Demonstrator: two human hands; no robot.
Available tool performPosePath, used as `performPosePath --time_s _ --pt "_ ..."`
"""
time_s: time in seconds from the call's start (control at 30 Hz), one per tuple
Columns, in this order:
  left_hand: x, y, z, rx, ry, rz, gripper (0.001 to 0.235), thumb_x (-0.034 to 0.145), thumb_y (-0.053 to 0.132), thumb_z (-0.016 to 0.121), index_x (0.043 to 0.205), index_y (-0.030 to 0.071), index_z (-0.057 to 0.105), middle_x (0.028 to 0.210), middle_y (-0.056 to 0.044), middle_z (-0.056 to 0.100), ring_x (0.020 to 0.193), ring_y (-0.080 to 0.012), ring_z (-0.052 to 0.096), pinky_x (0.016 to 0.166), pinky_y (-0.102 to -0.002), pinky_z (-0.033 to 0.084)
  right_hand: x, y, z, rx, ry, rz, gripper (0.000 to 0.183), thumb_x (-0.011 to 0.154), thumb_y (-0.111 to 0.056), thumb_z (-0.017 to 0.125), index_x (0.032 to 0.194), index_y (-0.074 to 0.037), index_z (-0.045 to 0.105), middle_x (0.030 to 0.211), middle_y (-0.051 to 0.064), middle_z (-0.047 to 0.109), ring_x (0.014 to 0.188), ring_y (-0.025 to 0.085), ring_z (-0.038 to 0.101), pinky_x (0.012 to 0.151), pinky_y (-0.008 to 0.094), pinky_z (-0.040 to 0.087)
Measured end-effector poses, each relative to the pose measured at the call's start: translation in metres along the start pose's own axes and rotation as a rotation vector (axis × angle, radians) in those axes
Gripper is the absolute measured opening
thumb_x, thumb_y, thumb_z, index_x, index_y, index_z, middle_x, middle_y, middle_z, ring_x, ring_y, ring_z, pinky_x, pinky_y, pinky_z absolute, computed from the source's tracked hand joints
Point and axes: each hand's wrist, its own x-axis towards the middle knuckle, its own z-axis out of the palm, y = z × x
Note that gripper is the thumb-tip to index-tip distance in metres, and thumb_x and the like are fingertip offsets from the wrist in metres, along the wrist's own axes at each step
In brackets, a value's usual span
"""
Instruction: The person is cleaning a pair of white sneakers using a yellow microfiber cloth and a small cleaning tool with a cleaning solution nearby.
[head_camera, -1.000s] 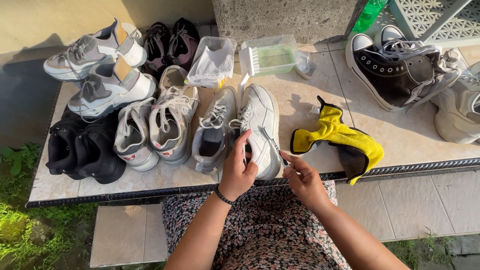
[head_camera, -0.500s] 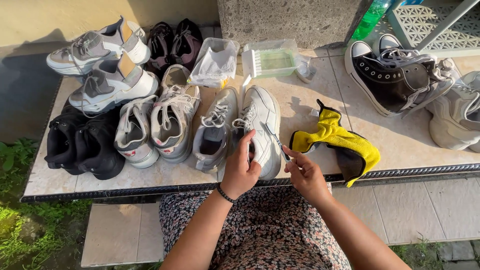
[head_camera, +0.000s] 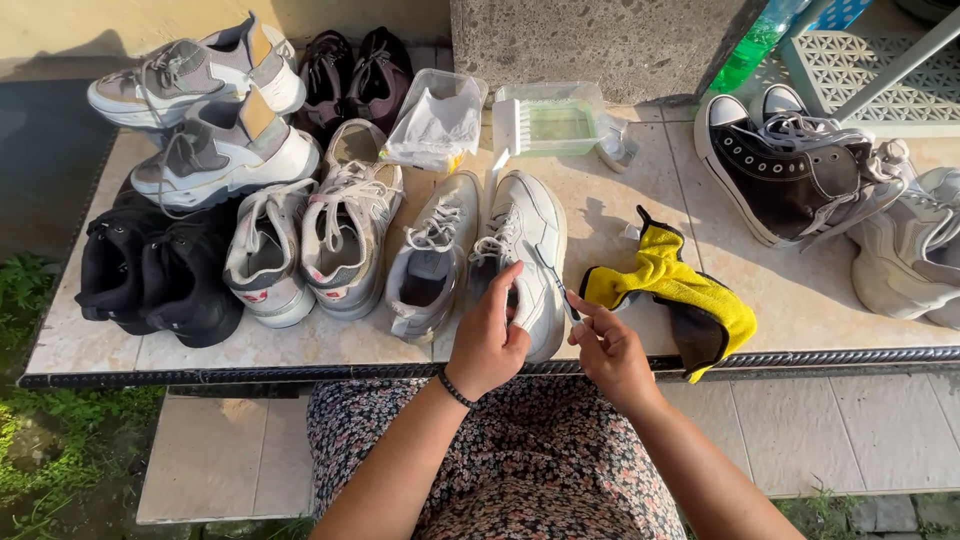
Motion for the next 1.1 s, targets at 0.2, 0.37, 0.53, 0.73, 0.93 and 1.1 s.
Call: performPosePath --time_s 0.2,0.37,0.53,0.73,0.93,1.1 --pt "-0.003 -0.003 -0.001 -0.021 -0.034 -0.019 0.082 0.074 0.006 0.047 0.155 0.012 0.036 0.136 -0.035 0.055 0.105 -0.0492 0.067 0.085 -0.056 0.056 0.035 0.024 -0.012 -0.026 -0.006 -0.050 0.044 0.099 0.004 0.050 0.143 -0.001 0.059 0.079 0.013 0.062 0.043 0.010 0.053 0.042 0.023 0.046" --pt "-0.002 0.006 -0.006 -0.008 -0.018 -0.020 0.081 0.075 0.007 0.047 0.155 0.010 0.036 0.139 -0.035 0.054 0.113 -0.0520 0.062 0.087 -0.057 0.055 0.050 0.029 -0.003 -0.014 -0.024 -0.063 0.044 0.099 0.006 0.050 0.142 0.000 0.059 0.080 0.014 0.061 0.044 0.011 0.053 0.044 0.022 0.047" --pt "0.002 0.003 -0.008 -0.029 -0.021 -0.058 0.083 0.074 0.006 0.046 0.157 0.012 0.034 0.136 -0.035 0.055 0.106 -0.0490 0.066 0.085 -0.056 0.057 -0.009 0.011 0.002 0.020 -0.016 0.023 0.046 0.097 0.003 0.051 0.142 -0.001 0.059 0.077 0.013 0.064 0.040 0.010 0.053 0.038 0.024 0.047" --pt "0.000 0.003 -0.004 -0.024 -0.019 0.001 0.081 0.074 0.006 0.046 0.154 0.009 0.037 0.140 -0.035 0.053 0.114 -0.0509 0.062 0.087 -0.055 0.056 0.043 0.019 -0.010 -0.081 0.021 -0.001 0.047 0.100 0.005 0.049 0.145 -0.004 0.058 0.083 0.015 0.062 0.044 0.012 0.053 0.043 0.024 0.047" --pt "0.000 0.010 -0.007 -0.015 -0.013 0.009 0.081 0.075 0.006 0.047 0.155 0.009 0.034 0.137 -0.036 0.053 0.102 -0.0474 0.068 0.082 -0.054 0.059 0.071 -0.040 -0.005 0.103 -0.001 0.104 0.044 0.103 -0.001 0.046 0.146 -0.008 0.056 0.087 0.017 0.060 0.043 0.012 0.050 0.042 0.025 0.046" --pt "-0.002 0.006 -0.004 -0.024 -0.017 0.020 0.078 0.078 0.006 0.045 0.155 0.007 0.034 0.140 -0.036 0.050 0.097 -0.0467 0.070 0.073 -0.053 0.061 0.118 -0.023 -0.023 0.171 0.098 0.118 0.042 0.101 -0.003 0.049 0.142 -0.001 0.054 0.092 0.017 0.064 0.058 0.016 0.060 0.051 0.029 0.050"
